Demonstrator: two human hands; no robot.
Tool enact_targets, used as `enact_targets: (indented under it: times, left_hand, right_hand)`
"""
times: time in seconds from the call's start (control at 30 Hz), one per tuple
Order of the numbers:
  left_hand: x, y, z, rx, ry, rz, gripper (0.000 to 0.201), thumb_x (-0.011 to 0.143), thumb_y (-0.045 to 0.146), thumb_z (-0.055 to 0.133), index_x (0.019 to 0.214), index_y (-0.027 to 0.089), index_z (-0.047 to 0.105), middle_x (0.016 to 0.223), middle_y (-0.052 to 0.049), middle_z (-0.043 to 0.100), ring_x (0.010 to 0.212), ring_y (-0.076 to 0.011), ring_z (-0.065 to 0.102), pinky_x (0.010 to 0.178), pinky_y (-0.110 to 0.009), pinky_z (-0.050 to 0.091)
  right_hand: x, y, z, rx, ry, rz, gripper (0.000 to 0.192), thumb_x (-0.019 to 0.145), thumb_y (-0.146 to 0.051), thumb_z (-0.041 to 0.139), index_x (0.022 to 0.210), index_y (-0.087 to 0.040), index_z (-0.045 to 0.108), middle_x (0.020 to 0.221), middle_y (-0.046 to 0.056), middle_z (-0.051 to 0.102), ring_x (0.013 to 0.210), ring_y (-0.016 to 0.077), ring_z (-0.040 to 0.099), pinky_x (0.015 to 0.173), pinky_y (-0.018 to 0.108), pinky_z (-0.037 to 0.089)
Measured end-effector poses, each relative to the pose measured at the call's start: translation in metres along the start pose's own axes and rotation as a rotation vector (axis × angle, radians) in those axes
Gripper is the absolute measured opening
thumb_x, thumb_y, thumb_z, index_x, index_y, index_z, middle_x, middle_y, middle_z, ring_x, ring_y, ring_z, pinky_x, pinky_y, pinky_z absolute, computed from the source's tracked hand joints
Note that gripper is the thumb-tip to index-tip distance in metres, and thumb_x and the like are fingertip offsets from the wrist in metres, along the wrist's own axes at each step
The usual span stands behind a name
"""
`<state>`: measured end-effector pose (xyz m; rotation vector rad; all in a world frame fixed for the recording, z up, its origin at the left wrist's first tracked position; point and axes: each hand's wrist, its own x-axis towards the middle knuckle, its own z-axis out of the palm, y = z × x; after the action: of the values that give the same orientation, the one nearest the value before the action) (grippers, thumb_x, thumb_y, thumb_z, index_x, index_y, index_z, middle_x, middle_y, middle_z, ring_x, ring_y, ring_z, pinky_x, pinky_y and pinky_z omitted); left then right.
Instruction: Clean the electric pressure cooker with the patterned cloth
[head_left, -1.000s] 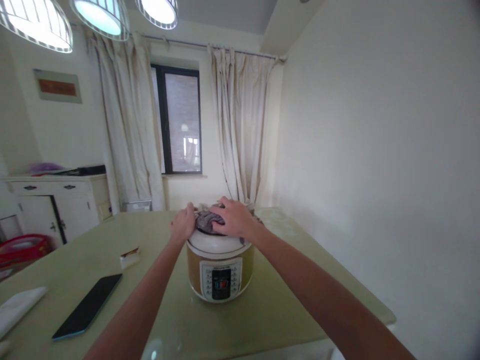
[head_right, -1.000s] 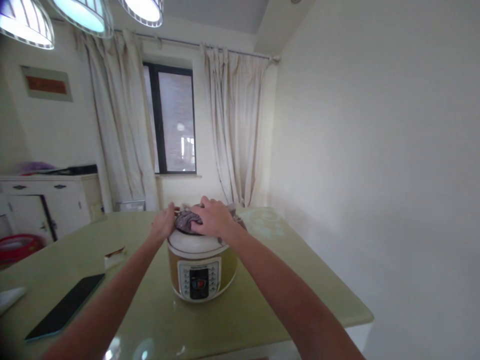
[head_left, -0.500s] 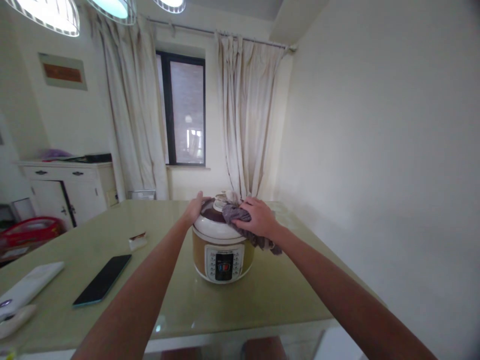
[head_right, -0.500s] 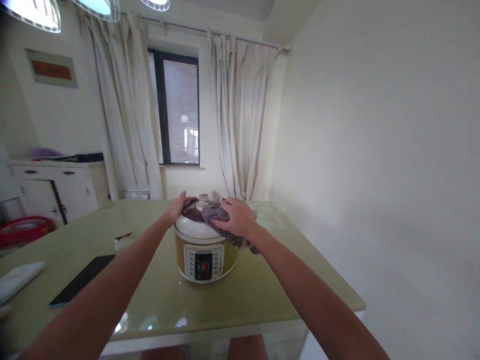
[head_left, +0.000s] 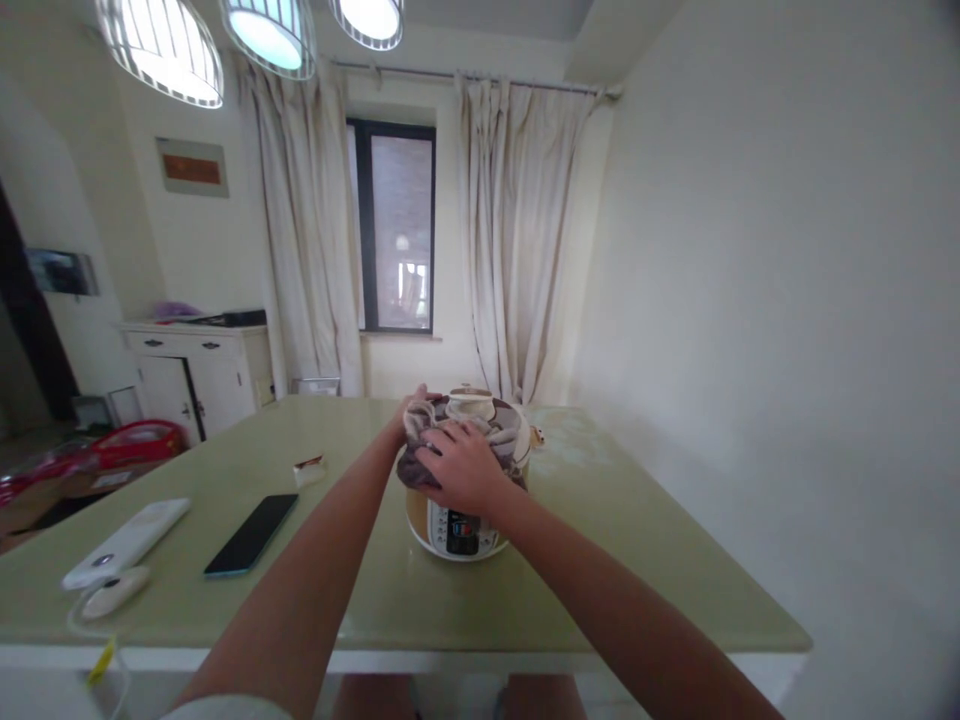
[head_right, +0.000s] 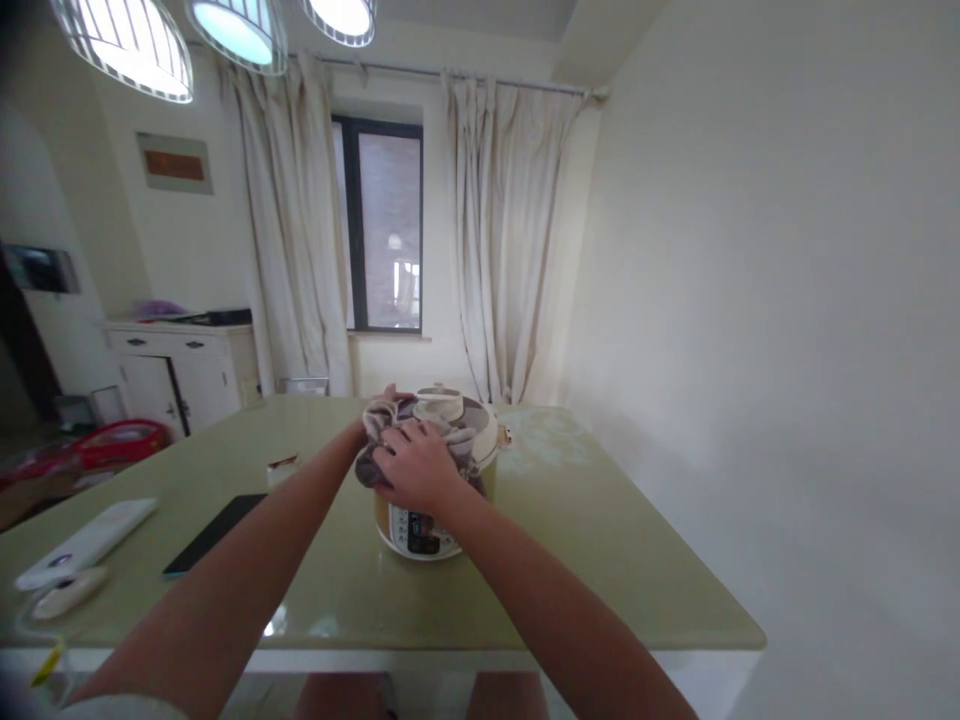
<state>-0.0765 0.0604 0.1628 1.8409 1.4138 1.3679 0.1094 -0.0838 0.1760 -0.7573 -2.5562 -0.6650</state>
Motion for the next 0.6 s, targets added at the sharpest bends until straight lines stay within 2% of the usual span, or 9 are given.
enact_targets:
  times: [0.1, 0.17, 0.27, 0.4, 0.5, 0.6]
  left_hand:
    - [-0.003, -0.001, -0.003, 0.019, -0.017, -0.03, 0.074, 0.092, 0.074, 0.041, 0.106, 0.013, 0.08, 0.109, -0.017, 0.081, 0.116, -0.0363, 0.07, 0.113, -0.048, 0.045]
    - [-0.004, -0.003, -0.003, 0.018, -0.023, -0.035, 0.075, 0.092, 0.074, 0.039, 0.11, 0.015, 0.08, 0.117, -0.015, 0.08, 0.123, -0.0348, 0.068, 0.115, -0.046, 0.043]
    - [-0.004, -0.006, -0.003, 0.009, -0.028, -0.047, 0.079, 0.093, 0.072, 0.03, 0.114, 0.015, 0.08, 0.122, -0.013, 0.079, 0.124, -0.0315, 0.068, 0.114, -0.042, 0.046]
    - [-0.001, -0.008, -0.002, 0.023, -0.026, -0.081, 0.083, 0.09, 0.072, 0.029, 0.118, 0.012, 0.079, 0.119, -0.013, 0.08, 0.119, -0.0313, 0.071, 0.11, -0.043, 0.051]
    - [-0.003, -0.007, -0.003, 0.041, -0.021, -0.091, 0.085, 0.089, 0.074, 0.031, 0.121, 0.012, 0.079, 0.116, -0.012, 0.081, 0.117, -0.0315, 0.072, 0.109, -0.043, 0.052]
    - [-0.005, -0.006, -0.006, 0.062, -0.016, -0.079, 0.08, 0.09, 0.073, 0.034, 0.12, 0.015, 0.08, 0.118, -0.009, 0.081, 0.118, -0.0312, 0.072, 0.11, -0.043, 0.052]
  right_hand:
    - [-0.026, 0.014, 0.0, 0.044, 0.032, -0.109, 0.041, 0.096, -0.056, 0.064, 0.118, -0.022, 0.07, 0.136, 0.012, 0.065, 0.121, 0.0337, 0.053, 0.102, 0.052, 0.04]
    - [-0.043, 0.028, -0.001, 0.098, 0.071, -0.075, 0.046, 0.094, -0.06, 0.065, 0.12, -0.024, 0.071, 0.135, 0.011, 0.067, 0.119, 0.0325, 0.054, 0.103, 0.051, 0.04]
    - [-0.061, 0.052, -0.001, 0.19, 0.162, 0.169, 0.048, 0.091, -0.061, 0.07, 0.123, -0.025, 0.073, 0.131, 0.009, 0.069, 0.116, 0.0295, 0.058, 0.103, 0.045, 0.042]
    - [-0.066, 0.078, -0.001, 0.231, 0.215, 0.493, 0.04, 0.097, -0.057, 0.063, 0.118, -0.025, 0.075, 0.122, 0.007, 0.072, 0.113, 0.0265, 0.062, 0.101, 0.038, 0.045]
    - [-0.059, 0.088, -0.003, 0.217, 0.153, 0.614, 0.041, 0.099, -0.058, 0.059, 0.116, -0.026, 0.076, 0.12, 0.008, 0.072, 0.11, 0.0267, 0.063, 0.096, 0.037, 0.046]
    - [-0.049, 0.09, -0.005, 0.22, 0.09, 0.669, 0.042, 0.098, -0.059, 0.058, 0.12, -0.026, 0.075, 0.125, 0.01, 0.07, 0.11, 0.0277, 0.063, 0.093, 0.037, 0.047]
